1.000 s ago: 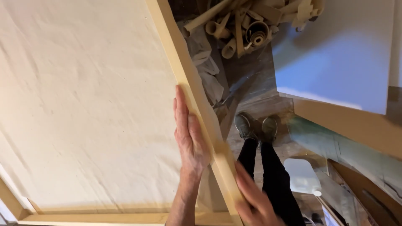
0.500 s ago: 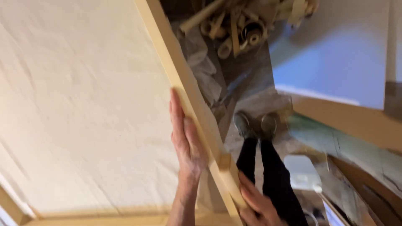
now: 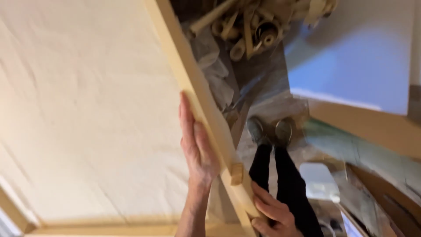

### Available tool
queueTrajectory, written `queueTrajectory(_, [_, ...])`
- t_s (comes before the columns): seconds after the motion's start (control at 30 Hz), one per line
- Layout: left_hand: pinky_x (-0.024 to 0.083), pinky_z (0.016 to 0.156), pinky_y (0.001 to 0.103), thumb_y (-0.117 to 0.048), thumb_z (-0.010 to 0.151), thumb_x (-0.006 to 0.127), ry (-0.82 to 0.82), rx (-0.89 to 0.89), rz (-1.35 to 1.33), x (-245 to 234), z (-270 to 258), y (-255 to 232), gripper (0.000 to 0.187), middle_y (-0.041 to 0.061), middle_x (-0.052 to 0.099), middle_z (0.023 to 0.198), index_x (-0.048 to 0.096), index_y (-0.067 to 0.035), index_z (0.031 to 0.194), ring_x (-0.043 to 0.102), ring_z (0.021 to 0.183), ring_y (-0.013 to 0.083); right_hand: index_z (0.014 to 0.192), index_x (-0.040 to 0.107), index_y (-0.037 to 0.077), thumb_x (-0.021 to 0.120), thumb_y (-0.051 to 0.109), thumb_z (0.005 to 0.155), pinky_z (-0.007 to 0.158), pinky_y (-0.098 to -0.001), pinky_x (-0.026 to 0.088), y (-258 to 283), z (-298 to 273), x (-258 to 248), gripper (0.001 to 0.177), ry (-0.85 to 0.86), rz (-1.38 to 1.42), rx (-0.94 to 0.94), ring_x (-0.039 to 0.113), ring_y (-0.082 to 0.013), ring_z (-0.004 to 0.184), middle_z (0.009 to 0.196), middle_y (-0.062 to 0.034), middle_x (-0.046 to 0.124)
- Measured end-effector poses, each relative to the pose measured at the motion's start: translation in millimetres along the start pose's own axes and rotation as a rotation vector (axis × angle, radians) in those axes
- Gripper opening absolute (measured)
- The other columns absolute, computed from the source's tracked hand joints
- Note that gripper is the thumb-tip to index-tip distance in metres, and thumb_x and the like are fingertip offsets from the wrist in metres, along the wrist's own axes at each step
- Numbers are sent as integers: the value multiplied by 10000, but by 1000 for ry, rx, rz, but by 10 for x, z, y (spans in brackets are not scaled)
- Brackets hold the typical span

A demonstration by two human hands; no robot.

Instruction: Sand the edges and corners of a wooden art frame using a sanding block.

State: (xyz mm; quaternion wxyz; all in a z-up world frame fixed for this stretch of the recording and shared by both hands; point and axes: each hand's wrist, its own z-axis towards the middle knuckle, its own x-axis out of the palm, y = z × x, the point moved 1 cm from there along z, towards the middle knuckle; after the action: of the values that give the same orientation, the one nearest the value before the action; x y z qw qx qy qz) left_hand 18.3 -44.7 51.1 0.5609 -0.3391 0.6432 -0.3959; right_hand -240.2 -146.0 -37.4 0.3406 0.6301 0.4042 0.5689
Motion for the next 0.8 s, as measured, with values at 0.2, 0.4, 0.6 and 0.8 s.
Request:
queueTrajectory(0.2, [398, 1267, 398, -254, 1163, 324, 40, -26, -112, 43, 102, -26, 575, 209, 333, 1720, 195, -36, 1679, 406, 1571, 307, 1618, 436, 107, 562, -14, 1126, 1374, -392, 306, 578, 2716, 36, 523, -20, -54, -500, 332, -247, 1607, 1680, -112, 340])
queueTrajectory(0.4, [464, 1194, 368, -267, 1163, 334, 21, -22, -83, 78, 132, -70, 575, 186, 436, 1676, 221, -42, 1679, 534, 1452, 272, 1485, 491, -60, 577, -84, 914, 1289, -425, 324, 449, 1367, 22, 579, -15, -15, -117, 387, -331, 1549, 1644, -234, 383])
queueTrajectory(0.6, [399, 1280, 386, -238, 1211, 299, 18, 24, 59, 10, -1, -96, 498, 210, 355, 1696, 217, -49, 1664, 436, 1540, 289, 1316, 661, -60, 680, -76, 832, 1122, -344, 503, 203, 529, 30, 484, -105, -309, -93, 598, -333, 1397, 1519, -282, 538])
queueTrajectory(0.8, [459, 1185, 369, -238, 1146, 297, 41, -113, -61, 1, 7, -155, 569, 196, 431, 1668, 194, -59, 1676, 514, 1487, 279, 1538, 504, 6, 606, -17, 1110, 1250, -383, 486, 540, 2914, 16, 441, -101, -64, -342, 506, -268, 1511, 1616, -189, 462])
